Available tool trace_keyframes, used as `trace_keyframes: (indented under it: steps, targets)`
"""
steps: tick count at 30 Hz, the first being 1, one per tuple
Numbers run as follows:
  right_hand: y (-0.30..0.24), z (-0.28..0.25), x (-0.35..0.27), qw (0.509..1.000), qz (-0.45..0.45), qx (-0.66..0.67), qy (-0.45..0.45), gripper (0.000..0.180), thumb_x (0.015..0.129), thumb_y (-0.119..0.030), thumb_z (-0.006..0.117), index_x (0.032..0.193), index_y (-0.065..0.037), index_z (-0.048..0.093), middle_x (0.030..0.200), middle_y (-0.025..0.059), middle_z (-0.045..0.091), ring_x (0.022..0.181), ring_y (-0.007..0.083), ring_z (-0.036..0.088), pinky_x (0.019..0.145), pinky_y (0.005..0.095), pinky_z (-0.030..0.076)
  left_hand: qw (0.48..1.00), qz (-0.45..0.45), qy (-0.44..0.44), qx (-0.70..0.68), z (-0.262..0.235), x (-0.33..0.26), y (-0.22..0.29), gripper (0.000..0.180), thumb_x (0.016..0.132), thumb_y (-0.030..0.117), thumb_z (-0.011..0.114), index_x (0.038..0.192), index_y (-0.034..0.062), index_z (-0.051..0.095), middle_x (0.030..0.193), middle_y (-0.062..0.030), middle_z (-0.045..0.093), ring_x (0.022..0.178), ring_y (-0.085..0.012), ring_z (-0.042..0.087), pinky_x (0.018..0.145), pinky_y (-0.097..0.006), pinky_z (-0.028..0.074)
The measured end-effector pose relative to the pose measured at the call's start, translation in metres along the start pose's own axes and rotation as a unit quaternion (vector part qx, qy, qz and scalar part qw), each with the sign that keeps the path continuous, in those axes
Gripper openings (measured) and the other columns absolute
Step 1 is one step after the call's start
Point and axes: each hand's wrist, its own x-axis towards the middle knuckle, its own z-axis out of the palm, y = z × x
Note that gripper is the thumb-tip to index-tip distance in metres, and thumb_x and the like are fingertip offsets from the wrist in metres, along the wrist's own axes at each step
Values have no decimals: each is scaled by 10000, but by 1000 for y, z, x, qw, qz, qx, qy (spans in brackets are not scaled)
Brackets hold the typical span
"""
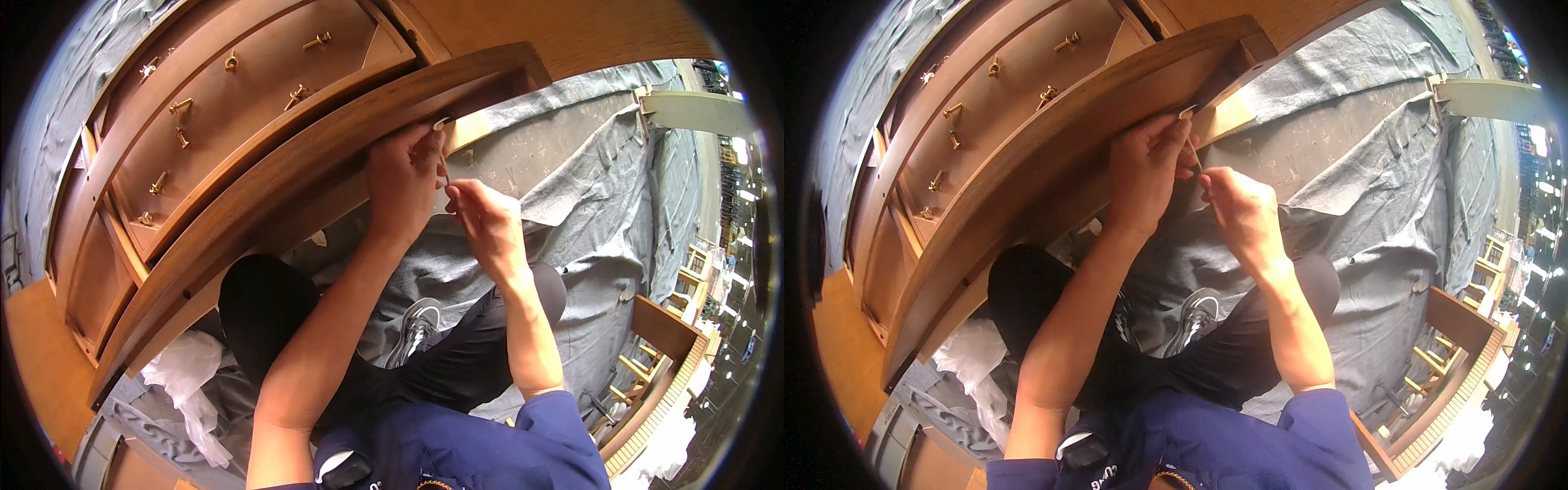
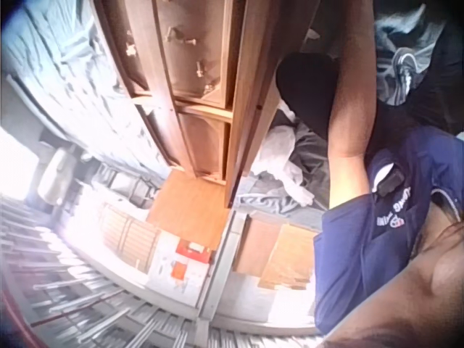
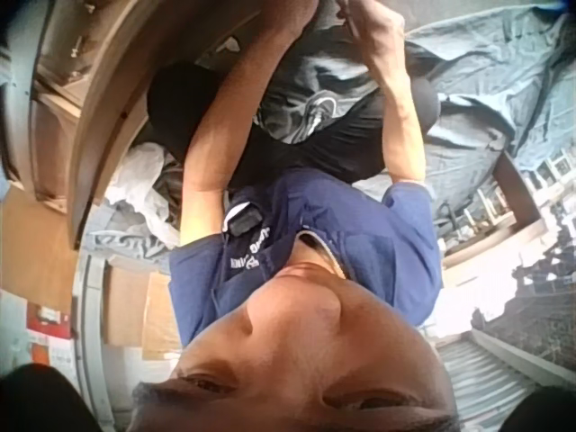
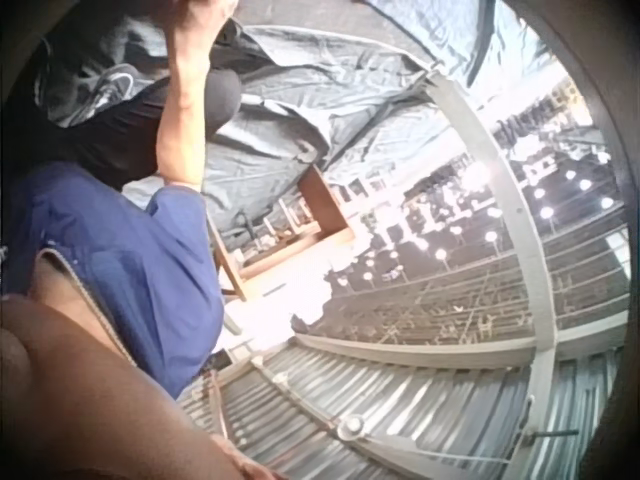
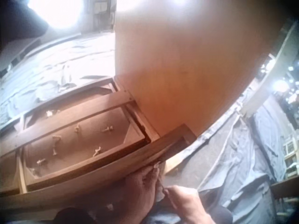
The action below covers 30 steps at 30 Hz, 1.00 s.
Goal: The person sits on the floor and assembles a wooden cabinet by inserting and tightening screws into the underside of the structure using an Allen key. The person repositions the cabinet to access different screw locations and continues fastening components together.
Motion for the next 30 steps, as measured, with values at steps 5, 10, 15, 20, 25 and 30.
trace_keyframes:
  steps: [5, 10, 15, 20, 25, 30]
  targets:
    - [29, 13, 12, 1000, -13, 12, 8, 167, 1049, 2, 708, 1211, -21, 743, 974, 168, 795, 805, 300, 783, 745, 399, 613, 988, 115, 25, 104, 3, 7, -7, 257, 1135, 216, 713, 1154, -13, 828, 870, -49, 790, 756, -100, 736, 693, -275, 599]
    - [31, 22, 21, 1000, -21, 16, 3, 181, 1050, 29, 657, 1200, -22, 746, 951, 151, 776, 778, 294, 764, 731, 402, 613, 964, 189, 86, 166, 6, 12, -15, 236, 1113, 191, 731, 1116, -30, 813, 832, -81, 793, 705, -130, 747, 703, -303, 607]
    - [34, 23, 22, 1000, -5, 21, -10, 179, 1043, 36, 641, 1167, -24, 755, 941, 147, 769, 785, 287, 764, 732, 412, 615, 951, 203, 87, 218, 6, 14, -18, 217, 1108, 182, 719, 1070, -16, 799, 854, -115, 804, 719, -187, 790, 723, -336, 620]
    - [35, 27, 23, 999, -33, -23, 20, 200, 1016, 38, 654, 1164, -35, 766, 940, 164, 770, 795, 309, 772, 741, 420, 616, 943, 221, 76, 236, 4, 17, -21, 251, 1125, 210, 694, 1058, -11, 791, 869, -122, 802, 742, -207, 809, 728, -354, 622]
    - [35, 29, 22, 1000, -10, -24, 13, 212, 1007, 29, 663, 1174, -39, 775, 944, 178, 774, 814, 323, 778, 752, 414, 617, 949, 216, 54, 224, 1, 16, -20, 261, 1132, 215, 683, 1049, -9, 789, 889, -127, 805, 742, -208, 810, 736, -354, 620]
    - [37, 27, 23, 999, 12, 44, 5, 200, 1033, 14, 658, 1195, -16, 771, 918, 141, 784, 793, 241, 777, 753, 369, 619, 950, 216, 65, 217, 5, 15, -20, 276, 1139, 220, 674, 1039, -11, 786, 871, -128, 798, 716, -195, 809, 729, -344, 616]
